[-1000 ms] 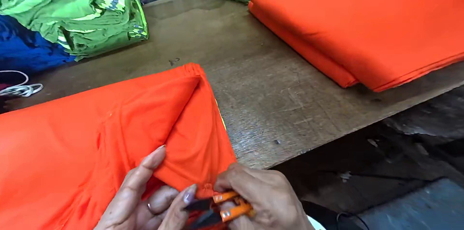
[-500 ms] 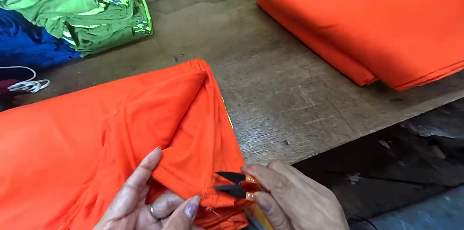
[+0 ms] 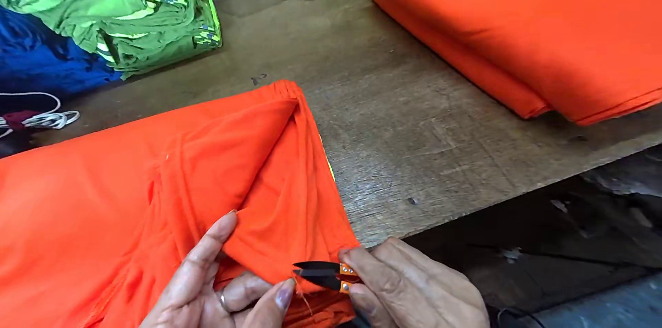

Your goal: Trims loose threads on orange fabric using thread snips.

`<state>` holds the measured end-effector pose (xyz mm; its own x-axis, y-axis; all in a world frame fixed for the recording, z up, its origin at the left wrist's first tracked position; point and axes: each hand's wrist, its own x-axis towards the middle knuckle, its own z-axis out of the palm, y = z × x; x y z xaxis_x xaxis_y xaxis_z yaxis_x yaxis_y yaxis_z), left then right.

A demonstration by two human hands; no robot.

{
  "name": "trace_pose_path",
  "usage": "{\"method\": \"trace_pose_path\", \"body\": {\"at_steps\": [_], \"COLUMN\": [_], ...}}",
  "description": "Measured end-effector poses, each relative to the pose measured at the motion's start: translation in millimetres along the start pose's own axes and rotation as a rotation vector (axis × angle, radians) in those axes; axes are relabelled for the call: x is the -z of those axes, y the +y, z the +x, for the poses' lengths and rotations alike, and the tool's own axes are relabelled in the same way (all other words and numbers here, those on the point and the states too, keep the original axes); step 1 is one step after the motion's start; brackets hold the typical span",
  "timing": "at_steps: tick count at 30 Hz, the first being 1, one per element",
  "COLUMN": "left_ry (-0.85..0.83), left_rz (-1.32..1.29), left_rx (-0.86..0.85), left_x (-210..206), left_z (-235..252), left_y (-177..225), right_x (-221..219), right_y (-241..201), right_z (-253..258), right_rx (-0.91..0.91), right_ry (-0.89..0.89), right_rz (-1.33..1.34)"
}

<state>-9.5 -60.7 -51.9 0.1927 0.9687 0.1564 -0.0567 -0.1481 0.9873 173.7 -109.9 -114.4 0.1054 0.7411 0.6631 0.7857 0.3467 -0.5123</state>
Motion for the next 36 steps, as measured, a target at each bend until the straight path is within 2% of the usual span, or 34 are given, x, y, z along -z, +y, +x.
{"method": "trace_pose_path", "body": {"at_steps": [8, 21, 27, 36], "left_ry": [-0.001, 0.006, 0.003, 0.014], "left_rz": [0.159, 0.221, 0.206, 0.124], "left_rx": [-0.130, -0.230, -0.240, -0.161], "left_x": [1, 2, 2, -1], "left_z": [-2, -5, -5, -4], "left_y": [-1, -9, -11, -5], "right_x": [1, -1, -2, 1], "right_y": [2, -4, -3, 10], "right_z": [-2, 2, 3, -5], "right_rx": [0.008, -0.025, -0.018, 0.035], "right_ry": [-0.011, -0.016, -0.009, -0.024], "right_rz": [-0.042, 0.008, 0.035, -0.006]}}
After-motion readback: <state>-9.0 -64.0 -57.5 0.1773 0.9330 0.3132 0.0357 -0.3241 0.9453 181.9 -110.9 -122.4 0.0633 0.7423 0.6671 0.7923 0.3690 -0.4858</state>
